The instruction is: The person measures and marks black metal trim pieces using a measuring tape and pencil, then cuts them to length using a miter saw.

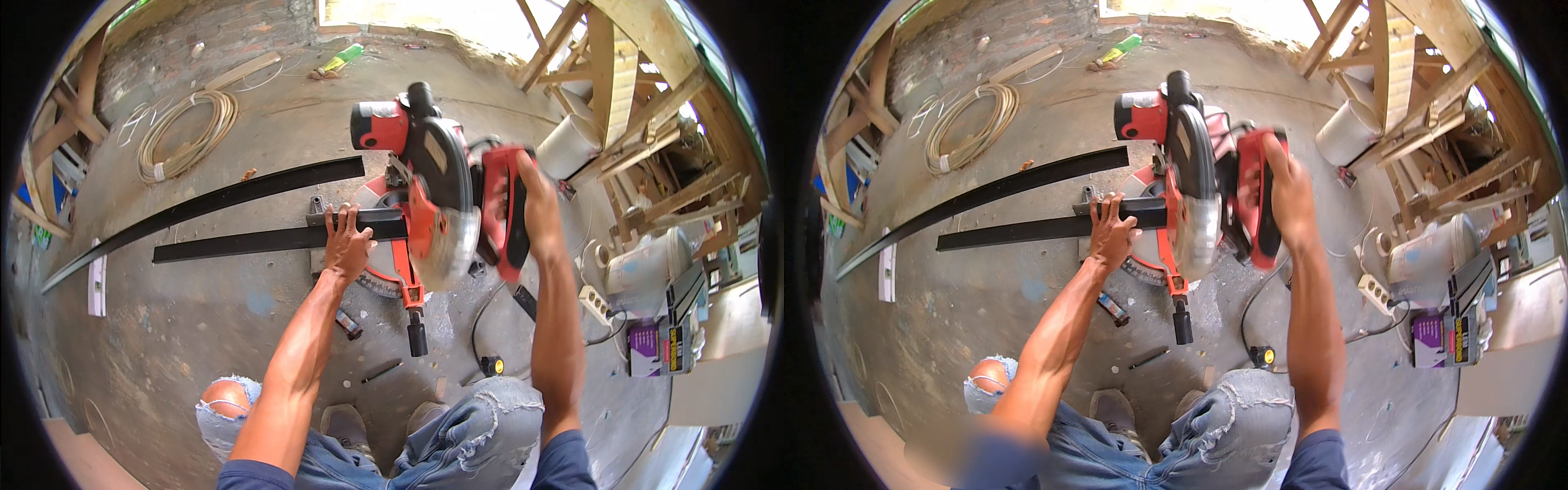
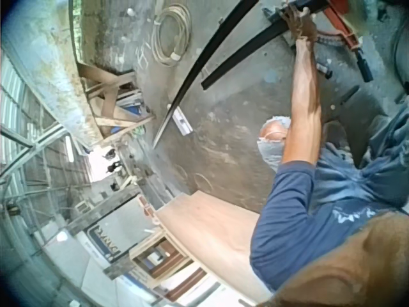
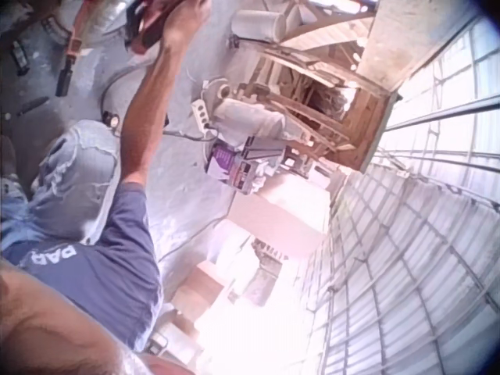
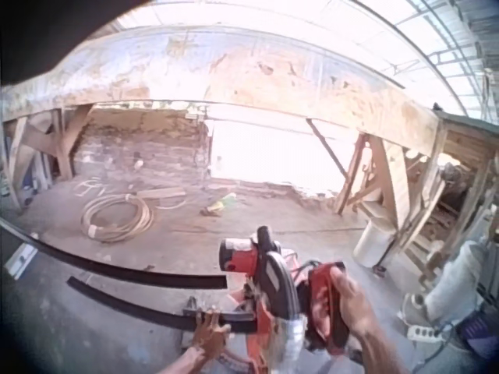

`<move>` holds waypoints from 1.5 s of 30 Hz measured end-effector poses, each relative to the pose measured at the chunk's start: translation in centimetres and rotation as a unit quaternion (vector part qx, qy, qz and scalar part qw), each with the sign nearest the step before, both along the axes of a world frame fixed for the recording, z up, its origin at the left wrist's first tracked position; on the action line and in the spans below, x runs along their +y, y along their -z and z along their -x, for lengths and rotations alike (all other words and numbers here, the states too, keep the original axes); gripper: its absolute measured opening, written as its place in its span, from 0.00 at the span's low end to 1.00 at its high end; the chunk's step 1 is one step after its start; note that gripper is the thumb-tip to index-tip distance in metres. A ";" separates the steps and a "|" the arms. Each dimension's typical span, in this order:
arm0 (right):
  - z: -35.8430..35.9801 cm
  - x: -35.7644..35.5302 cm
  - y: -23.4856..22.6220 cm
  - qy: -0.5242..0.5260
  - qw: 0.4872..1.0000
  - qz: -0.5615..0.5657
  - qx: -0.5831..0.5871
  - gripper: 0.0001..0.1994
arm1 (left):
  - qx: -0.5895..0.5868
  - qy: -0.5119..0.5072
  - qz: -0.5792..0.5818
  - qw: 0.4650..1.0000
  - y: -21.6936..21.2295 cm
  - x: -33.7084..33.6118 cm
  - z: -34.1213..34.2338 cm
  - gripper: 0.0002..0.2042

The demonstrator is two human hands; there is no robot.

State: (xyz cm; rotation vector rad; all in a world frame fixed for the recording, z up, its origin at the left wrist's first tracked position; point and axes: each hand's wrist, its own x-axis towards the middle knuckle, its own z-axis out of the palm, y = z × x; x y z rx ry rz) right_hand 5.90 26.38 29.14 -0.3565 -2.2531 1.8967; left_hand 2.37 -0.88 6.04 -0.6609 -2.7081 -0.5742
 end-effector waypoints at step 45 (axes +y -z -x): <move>-6.2 8.1 8.3 0.015 0.996 -0.044 0.079 0.15 | -0.332 -0.564 -0.624 0.428 8.5 -23.9 7.1 0.05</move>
